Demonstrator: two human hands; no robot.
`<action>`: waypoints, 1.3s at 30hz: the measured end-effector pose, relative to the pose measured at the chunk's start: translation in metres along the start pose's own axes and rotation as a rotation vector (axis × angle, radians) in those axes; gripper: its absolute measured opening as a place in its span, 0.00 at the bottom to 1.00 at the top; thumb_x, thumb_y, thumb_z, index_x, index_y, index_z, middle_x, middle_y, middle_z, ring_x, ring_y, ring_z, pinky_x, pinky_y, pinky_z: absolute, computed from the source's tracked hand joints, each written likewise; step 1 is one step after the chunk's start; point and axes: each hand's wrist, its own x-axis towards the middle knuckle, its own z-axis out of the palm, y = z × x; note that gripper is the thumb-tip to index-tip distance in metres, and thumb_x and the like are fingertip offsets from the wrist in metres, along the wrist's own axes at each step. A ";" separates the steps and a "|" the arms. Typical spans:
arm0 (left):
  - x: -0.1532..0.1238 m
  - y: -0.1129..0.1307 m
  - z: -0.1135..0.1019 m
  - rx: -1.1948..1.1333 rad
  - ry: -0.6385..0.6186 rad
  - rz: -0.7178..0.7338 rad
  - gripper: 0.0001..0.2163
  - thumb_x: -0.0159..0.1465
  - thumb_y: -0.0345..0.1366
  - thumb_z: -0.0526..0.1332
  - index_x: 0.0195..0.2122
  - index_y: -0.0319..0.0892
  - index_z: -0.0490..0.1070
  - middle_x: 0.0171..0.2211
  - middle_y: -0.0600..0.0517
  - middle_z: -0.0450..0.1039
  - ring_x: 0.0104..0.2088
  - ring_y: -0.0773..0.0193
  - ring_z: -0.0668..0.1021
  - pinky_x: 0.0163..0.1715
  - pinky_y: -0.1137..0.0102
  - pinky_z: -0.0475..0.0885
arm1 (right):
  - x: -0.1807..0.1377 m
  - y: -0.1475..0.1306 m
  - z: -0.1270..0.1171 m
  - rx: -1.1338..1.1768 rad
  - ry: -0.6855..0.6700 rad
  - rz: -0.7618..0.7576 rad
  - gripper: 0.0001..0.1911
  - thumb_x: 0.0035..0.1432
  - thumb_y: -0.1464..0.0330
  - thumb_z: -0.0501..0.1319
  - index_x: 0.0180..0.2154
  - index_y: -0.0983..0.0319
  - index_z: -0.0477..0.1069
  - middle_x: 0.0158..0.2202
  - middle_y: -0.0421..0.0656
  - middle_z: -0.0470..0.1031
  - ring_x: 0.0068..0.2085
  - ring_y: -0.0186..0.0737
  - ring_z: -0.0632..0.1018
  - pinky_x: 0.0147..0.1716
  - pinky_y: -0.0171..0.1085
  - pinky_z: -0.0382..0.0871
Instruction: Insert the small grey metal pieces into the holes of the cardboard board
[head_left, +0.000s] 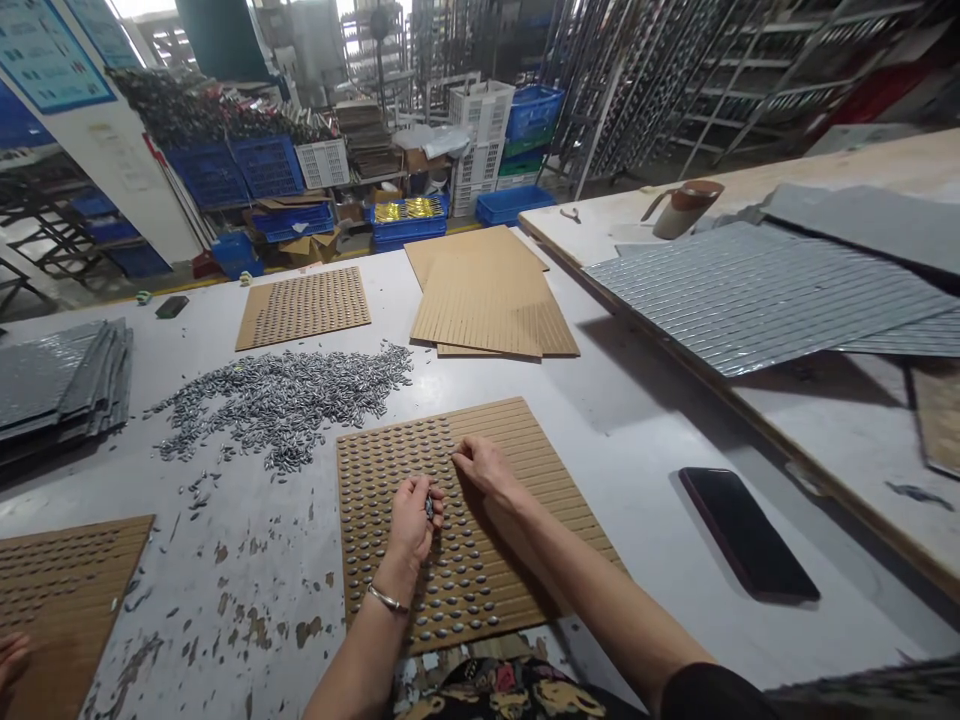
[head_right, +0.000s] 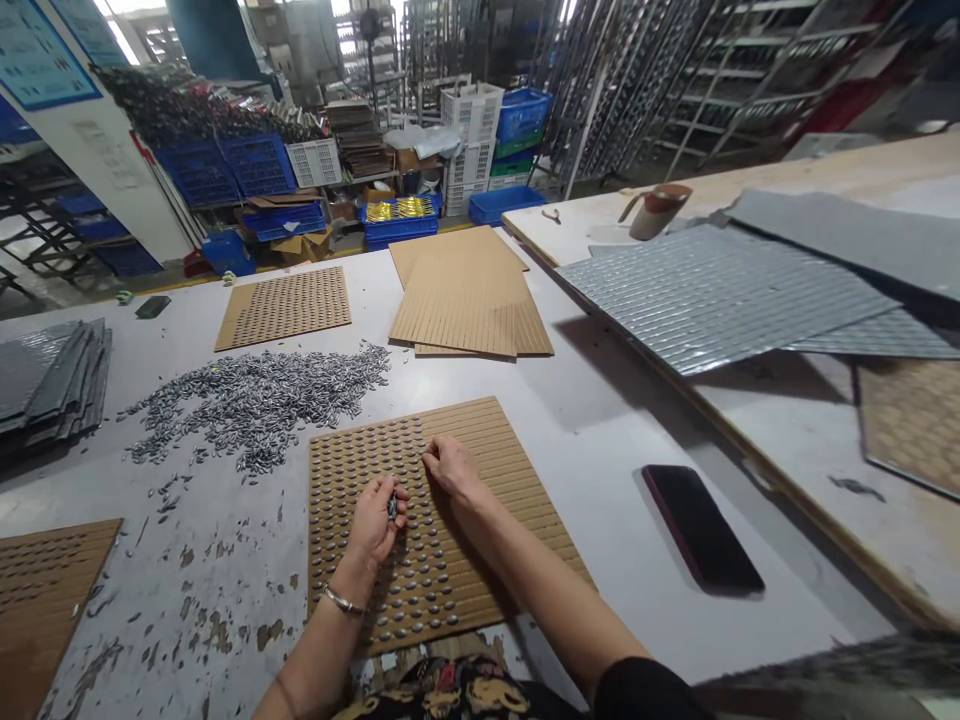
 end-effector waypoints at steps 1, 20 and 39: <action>0.000 0.000 0.000 0.000 -0.003 0.005 0.21 0.49 0.49 0.69 0.31 0.41 0.62 0.23 0.55 0.68 0.19 0.74 0.67 0.15 0.80 0.56 | 0.001 0.000 -0.001 0.005 -0.003 -0.001 0.06 0.55 0.69 0.60 0.26 0.61 0.70 0.27 0.40 0.73 0.29 0.35 0.71 0.28 0.32 0.56; 0.005 -0.001 0.003 -0.090 -0.075 0.001 0.18 0.51 0.42 0.69 0.35 0.40 0.64 0.29 0.50 0.74 0.24 0.71 0.71 0.19 0.78 0.63 | 0.006 -0.007 -0.002 -0.001 0.021 0.061 0.08 0.55 0.64 0.61 0.28 0.61 0.71 0.26 0.40 0.73 0.28 0.36 0.71 0.28 0.33 0.59; -0.021 -0.023 0.019 -0.089 -0.043 -0.015 0.22 0.41 0.43 0.76 0.32 0.35 0.72 0.26 0.54 0.69 0.22 0.75 0.68 0.17 0.80 0.61 | -0.075 -0.001 -0.022 0.536 -0.141 -0.011 0.13 0.56 0.60 0.58 0.28 0.62 0.71 0.25 0.39 0.73 0.26 0.35 0.71 0.28 0.33 0.64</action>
